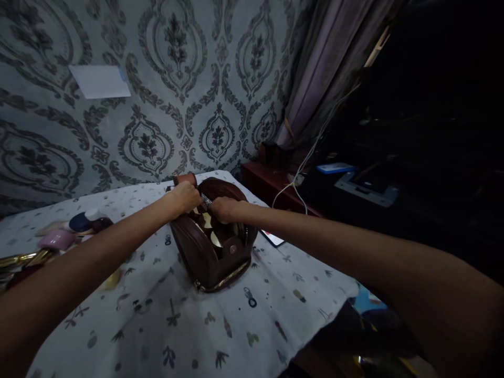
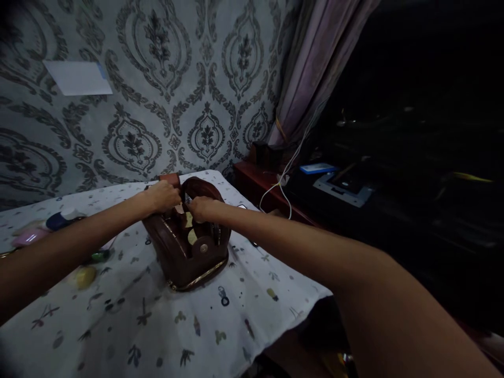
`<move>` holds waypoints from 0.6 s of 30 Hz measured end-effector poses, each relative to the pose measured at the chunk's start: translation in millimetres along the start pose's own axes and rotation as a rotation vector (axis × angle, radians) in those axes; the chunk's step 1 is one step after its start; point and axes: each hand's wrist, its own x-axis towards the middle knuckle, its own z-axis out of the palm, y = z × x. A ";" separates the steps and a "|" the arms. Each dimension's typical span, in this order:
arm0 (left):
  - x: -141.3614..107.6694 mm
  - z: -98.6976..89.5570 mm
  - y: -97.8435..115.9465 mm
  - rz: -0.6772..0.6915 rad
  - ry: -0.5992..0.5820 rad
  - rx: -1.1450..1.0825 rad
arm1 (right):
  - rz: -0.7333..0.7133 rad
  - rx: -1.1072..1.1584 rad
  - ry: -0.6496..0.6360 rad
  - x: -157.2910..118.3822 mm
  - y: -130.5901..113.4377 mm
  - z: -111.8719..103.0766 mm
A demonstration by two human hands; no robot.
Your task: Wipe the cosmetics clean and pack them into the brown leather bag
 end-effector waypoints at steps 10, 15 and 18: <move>-12.1 -48.2 -17.5 -0.097 -0.062 0.016 | -0.015 -0.006 -0.060 -20.7 5.5 -21.7; -17.1 -64.7 -12.5 -0.030 0.006 -0.034 | -0.073 -0.015 -0.009 -27.8 9.6 -20.1; -15.4 -66.0 -2.9 -0.027 0.088 -0.034 | -0.101 -0.024 0.075 -32.0 12.0 -18.4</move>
